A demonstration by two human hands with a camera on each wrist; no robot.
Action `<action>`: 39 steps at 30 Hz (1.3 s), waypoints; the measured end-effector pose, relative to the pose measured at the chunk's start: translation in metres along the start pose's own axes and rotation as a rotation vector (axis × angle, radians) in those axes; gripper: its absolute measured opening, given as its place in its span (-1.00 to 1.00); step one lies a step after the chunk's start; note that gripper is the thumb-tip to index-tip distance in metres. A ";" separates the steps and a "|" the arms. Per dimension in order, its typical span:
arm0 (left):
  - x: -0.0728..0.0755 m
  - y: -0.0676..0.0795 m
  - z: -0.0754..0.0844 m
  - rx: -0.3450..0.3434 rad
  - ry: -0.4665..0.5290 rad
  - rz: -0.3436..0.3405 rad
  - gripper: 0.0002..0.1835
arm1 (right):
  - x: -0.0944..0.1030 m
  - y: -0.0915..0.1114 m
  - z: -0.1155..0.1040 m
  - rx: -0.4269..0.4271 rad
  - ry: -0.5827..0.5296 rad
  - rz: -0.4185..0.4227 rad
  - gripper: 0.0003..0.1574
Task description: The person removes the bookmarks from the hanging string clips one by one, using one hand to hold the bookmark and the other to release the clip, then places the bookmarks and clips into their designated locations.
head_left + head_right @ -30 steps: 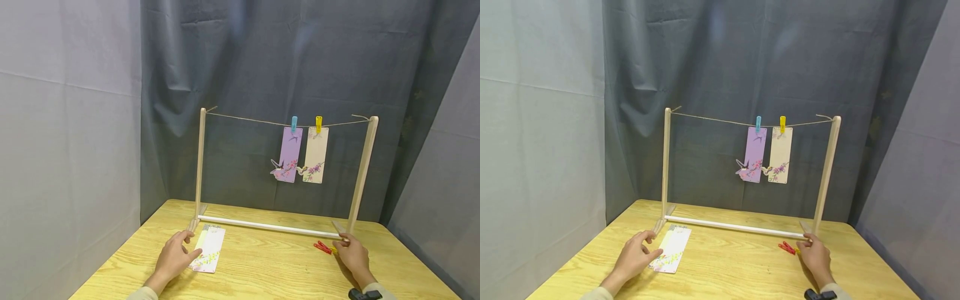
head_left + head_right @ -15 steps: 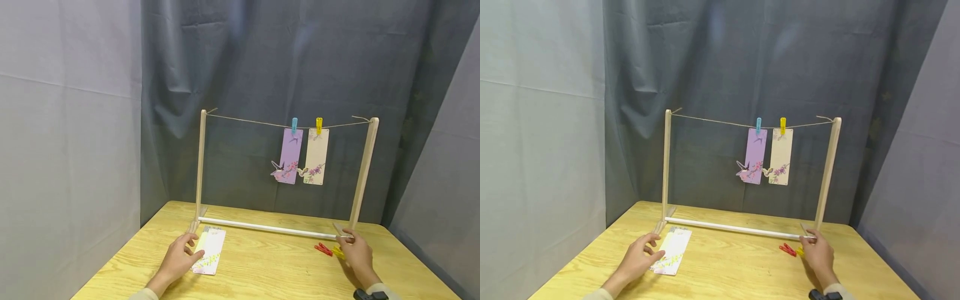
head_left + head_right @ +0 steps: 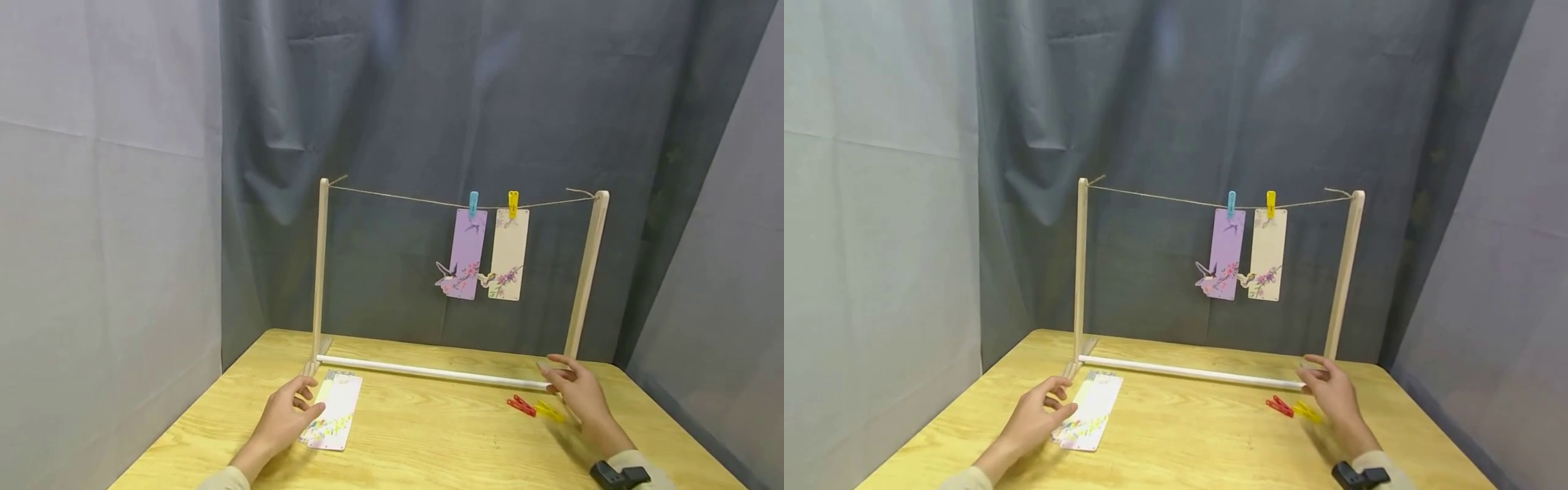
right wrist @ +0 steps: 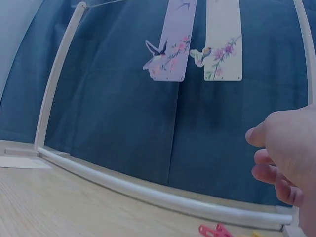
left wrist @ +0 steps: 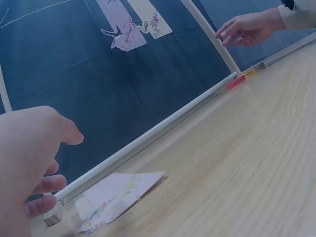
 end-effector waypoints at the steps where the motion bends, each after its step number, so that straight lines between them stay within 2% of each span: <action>1: 0.000 -0.001 0.001 0.000 0.001 -0.004 -0.59 | 0.001 0.000 -0.003 0.004 0.000 -0.008 -0.15; 5: 0.000 -0.007 0.004 -0.021 -0.009 -0.012 -0.59 | 0.007 -0.002 -0.014 0.044 -0.010 -0.019 -0.19; 12: -0.003 -0.023 0.017 -0.063 -0.018 -0.026 -0.58 | 0.023 -0.010 -0.036 0.121 -0.125 -0.001 -0.28; 19: -0.001 -0.039 0.031 -0.091 -0.062 -0.007 -0.57 | 0.051 -0.013 -0.066 0.201 -0.217 -0.004 -0.58; 23: 0.002 -0.050 0.036 -0.132 -0.073 0.008 -0.59 | 0.062 -0.018 -0.081 0.228 -0.255 -0.030 -0.63; 30: 0.002 -0.072 0.045 -0.160 -0.086 0.005 -0.64 | 0.065 -0.029 -0.110 0.287 -0.483 -0.060 -0.70; 36: -0.004 -0.093 0.054 -0.162 -0.067 -0.025 -0.59 | 0.061 -0.038 -0.136 0.326 -0.554 -0.064 -0.73; 39: -0.003 -0.105 0.059 -0.145 -0.043 -0.017 -0.58 | 0.063 -0.043 -0.150 0.336 -0.610 -0.055 -0.74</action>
Point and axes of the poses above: each hand's wrist, its own y-axis away from the middle knuckle, its own x-axis out of the back of the hand, z = x × y, the point moved 1 cm from there along -y, towards the middle knuckle, and after that the axes turned 11 degrees about -z, right-handed, at the moved point
